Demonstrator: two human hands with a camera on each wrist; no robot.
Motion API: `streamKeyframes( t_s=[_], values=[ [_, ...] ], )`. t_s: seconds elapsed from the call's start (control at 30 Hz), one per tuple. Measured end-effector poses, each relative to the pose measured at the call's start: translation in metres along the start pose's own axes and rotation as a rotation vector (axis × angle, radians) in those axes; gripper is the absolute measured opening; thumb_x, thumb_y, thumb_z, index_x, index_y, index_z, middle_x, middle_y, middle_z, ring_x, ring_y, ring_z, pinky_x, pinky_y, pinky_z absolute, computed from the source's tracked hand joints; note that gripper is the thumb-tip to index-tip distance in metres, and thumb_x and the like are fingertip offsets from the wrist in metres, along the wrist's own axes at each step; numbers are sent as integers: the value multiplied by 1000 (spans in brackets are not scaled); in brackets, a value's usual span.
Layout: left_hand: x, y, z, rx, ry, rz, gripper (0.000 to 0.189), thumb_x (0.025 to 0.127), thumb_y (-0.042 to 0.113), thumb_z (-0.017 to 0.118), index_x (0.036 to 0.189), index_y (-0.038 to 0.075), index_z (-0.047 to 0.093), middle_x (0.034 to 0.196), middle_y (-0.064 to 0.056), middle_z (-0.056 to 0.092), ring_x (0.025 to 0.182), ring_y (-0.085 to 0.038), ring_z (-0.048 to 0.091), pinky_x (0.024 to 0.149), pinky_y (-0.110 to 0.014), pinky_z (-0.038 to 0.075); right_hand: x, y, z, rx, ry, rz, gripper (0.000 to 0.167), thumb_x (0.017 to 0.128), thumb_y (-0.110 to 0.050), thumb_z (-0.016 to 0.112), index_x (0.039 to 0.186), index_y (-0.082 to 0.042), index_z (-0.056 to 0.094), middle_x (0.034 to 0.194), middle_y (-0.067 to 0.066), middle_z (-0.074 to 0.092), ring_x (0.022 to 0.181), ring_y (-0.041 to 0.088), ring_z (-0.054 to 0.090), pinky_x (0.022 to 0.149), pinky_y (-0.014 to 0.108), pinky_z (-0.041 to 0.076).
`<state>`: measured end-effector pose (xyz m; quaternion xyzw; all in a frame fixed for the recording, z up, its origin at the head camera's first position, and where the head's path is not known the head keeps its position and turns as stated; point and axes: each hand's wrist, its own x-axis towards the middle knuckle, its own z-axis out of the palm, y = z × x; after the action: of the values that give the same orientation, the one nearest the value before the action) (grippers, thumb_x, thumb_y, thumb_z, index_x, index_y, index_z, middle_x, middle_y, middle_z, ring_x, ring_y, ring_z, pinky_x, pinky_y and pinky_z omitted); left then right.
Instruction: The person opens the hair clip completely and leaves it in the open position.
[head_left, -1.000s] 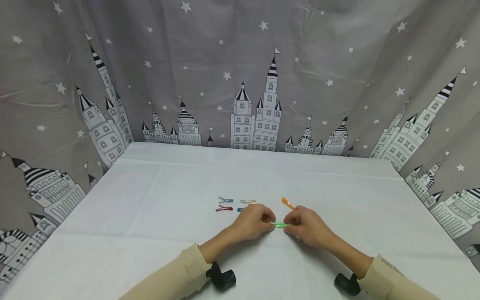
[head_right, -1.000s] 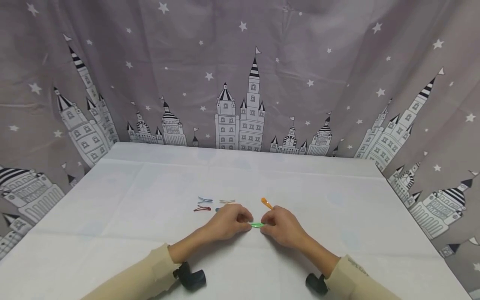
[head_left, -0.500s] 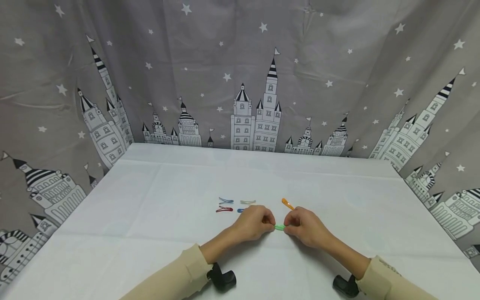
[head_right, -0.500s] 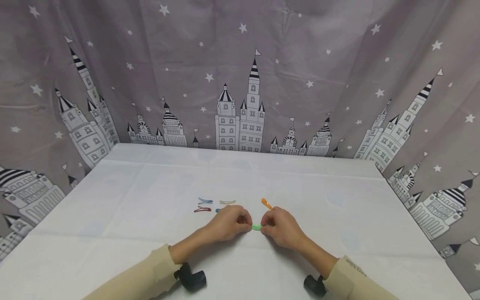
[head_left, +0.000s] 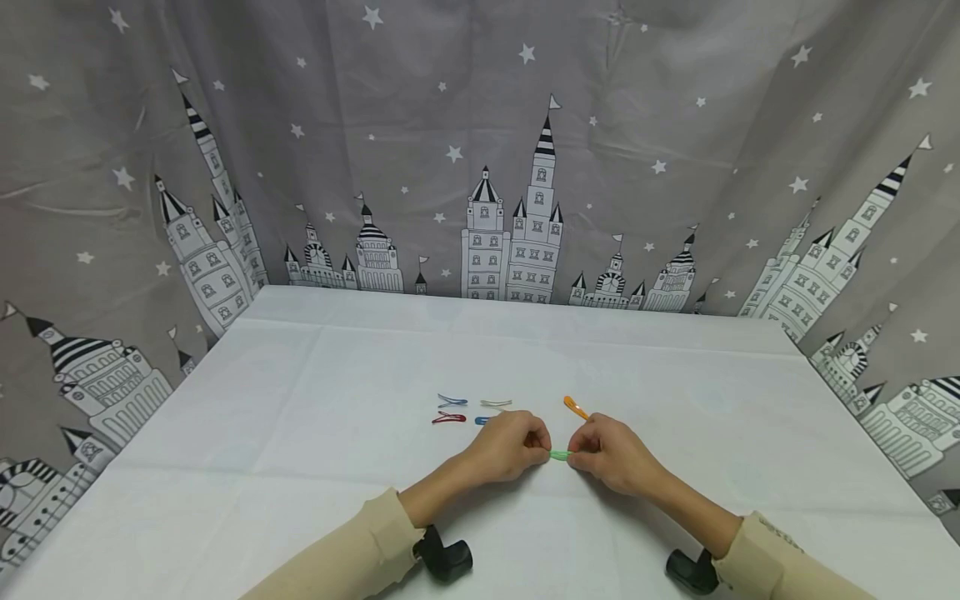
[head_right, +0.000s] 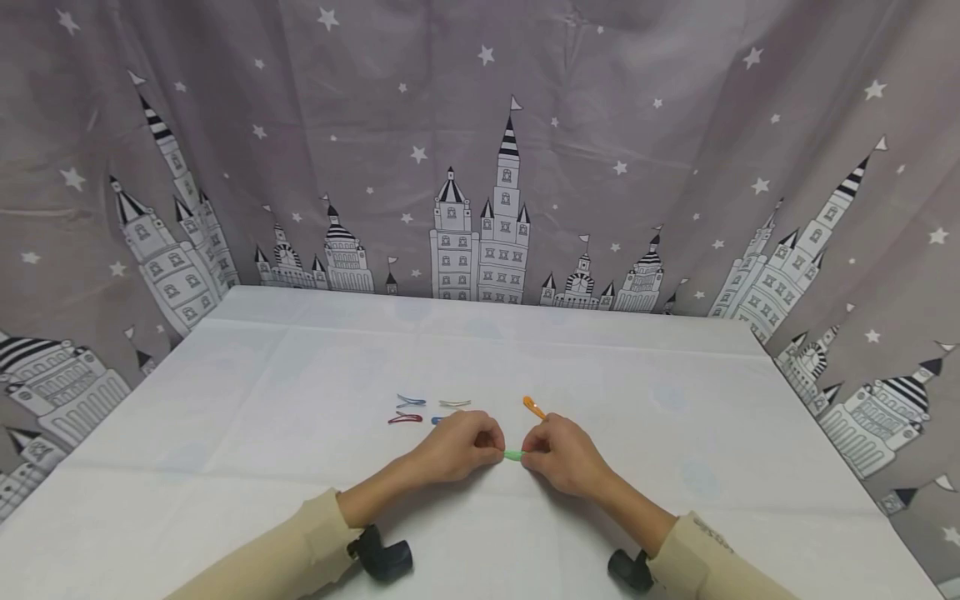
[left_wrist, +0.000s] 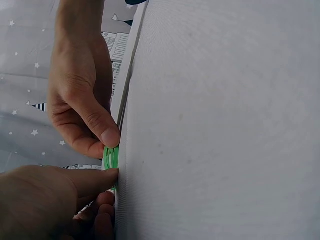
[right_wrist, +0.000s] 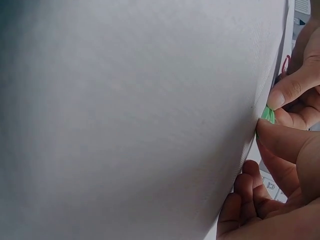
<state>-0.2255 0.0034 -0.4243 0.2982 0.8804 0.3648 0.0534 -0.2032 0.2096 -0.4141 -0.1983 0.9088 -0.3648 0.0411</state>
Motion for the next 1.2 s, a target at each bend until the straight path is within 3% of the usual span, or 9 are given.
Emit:
streamKeyframes(
  t_s=[0.37, 0.77, 0.93, 1.2],
  values=[
    [0, 2, 2, 6, -1, 21, 13, 84, 7, 76, 77, 13, 67, 71, 11, 54, 65, -2, 49, 63, -20, 41, -1, 1, -2, 3, -11, -10, 6, 82, -4, 76, 81, -8, 72, 83, -1, 53, 72, 15, 48, 66, 29, 41],
    [0, 2, 3, 9, -19, 14, 0, 89, 12, 73, 89, 12, 73, 74, 12, 60, 69, -2, 51, 67, -22, 42, 1, 3, -1, -6, -8, -6, 10, 86, -9, 75, 78, -12, 70, 80, -2, 52, 71, 15, 47, 62, 28, 39],
    [0, 3, -2, 15, -27, 27, 5, 90, 13, 72, 88, 13, 76, 76, 14, 62, 68, -2, 52, 64, -21, 42, 2, -1, 0, 9, 10, -24, 12, 88, -9, 73, 79, -12, 66, 78, -3, 52, 69, 14, 47, 61, 27, 40],
    [2, 2, -18, 7, 33, 66, 6, 91, 14, 72, 89, 15, 77, 82, 13, 64, 68, -3, 54, 63, -23, 45, 7, -8, 1, 66, 86, -55, 5, 89, -7, 71, 88, -10, 67, 83, -3, 58, 74, 15, 53, 68, 28, 46]
  ],
)
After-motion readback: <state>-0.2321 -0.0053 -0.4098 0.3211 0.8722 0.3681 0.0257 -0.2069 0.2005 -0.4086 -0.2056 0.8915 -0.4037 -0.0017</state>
